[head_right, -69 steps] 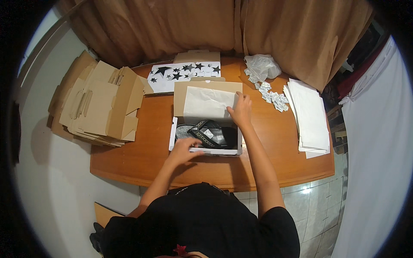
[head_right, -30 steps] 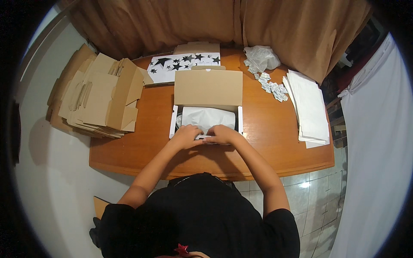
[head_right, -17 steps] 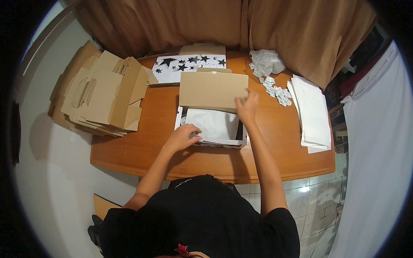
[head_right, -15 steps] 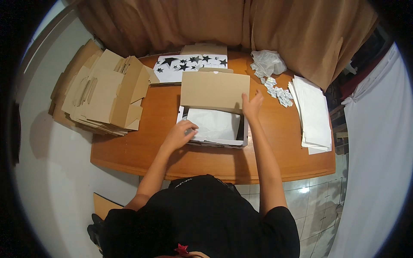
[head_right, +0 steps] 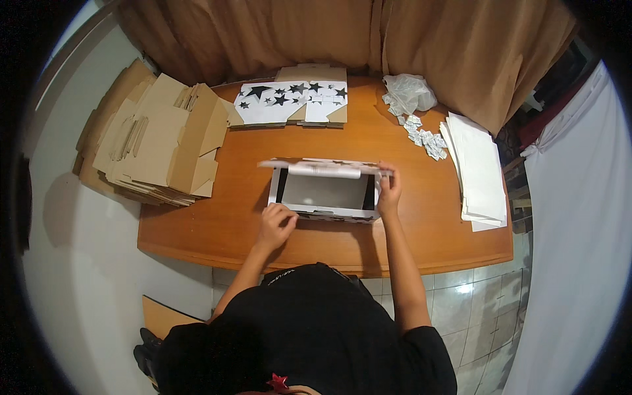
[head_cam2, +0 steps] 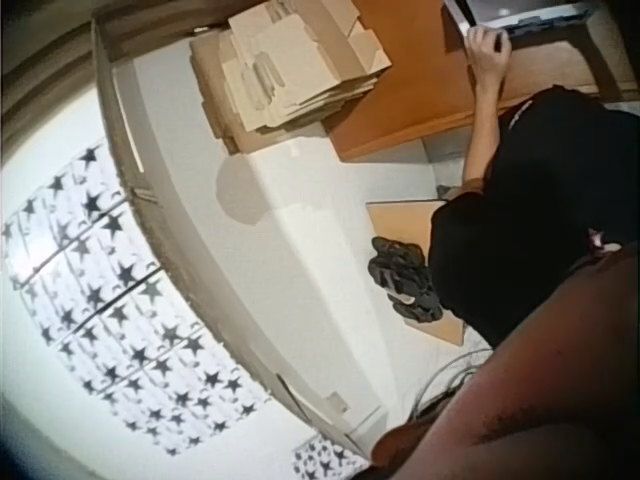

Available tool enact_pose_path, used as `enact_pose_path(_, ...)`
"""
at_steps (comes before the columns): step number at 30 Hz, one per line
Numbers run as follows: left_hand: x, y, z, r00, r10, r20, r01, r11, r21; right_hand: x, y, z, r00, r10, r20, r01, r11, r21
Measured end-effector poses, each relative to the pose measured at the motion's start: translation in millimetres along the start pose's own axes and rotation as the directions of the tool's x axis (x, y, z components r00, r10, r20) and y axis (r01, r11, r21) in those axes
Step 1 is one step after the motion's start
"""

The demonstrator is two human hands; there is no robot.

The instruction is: Pack shoes into branded boxes and stack them on a shelf.

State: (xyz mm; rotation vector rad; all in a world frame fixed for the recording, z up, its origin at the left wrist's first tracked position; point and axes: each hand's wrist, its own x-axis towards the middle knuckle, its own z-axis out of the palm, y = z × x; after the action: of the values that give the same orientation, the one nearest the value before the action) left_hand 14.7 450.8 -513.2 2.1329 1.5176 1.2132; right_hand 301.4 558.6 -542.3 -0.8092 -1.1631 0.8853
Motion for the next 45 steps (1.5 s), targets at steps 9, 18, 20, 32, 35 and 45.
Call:
enact_pose_path(9,-21,15,21,0.991,0.034,0.129,-0.035,0.999,0.008,-59,-35,-4,0.977,-0.051,0.209,0.157,0.831,-0.533)
enact_pose_path(18,-27,17,40,0.966,-0.092,0.240,0.041,0.977,0.210,-62,-82,34,0.942,0.036,0.333,0.278,0.468,-0.839)
enact_pose_path(20,-32,19,42,0.967,-0.105,0.231,0.061,0.980,0.190,-65,-76,38,0.949,-0.007,0.316,0.289,0.428,-0.856)
enact_pose_path(32,-61,10,43,0.994,0.068,0.081,-0.094,0.915,0.392,-86,-51,44,0.948,-0.134,0.290,0.319,0.327,-0.890)
enact_pose_path(35,-57,6,43,0.991,0.033,0.132,-0.082,0.918,0.387,-87,-44,41,0.941,-0.150,0.303,0.338,0.352,-0.873)
enact_pose_path(45,-53,-1,36,0.979,0.072,0.192,-0.135,0.932,0.338,-103,-27,37,0.963,-0.122,0.240,0.266,0.288,-0.920)
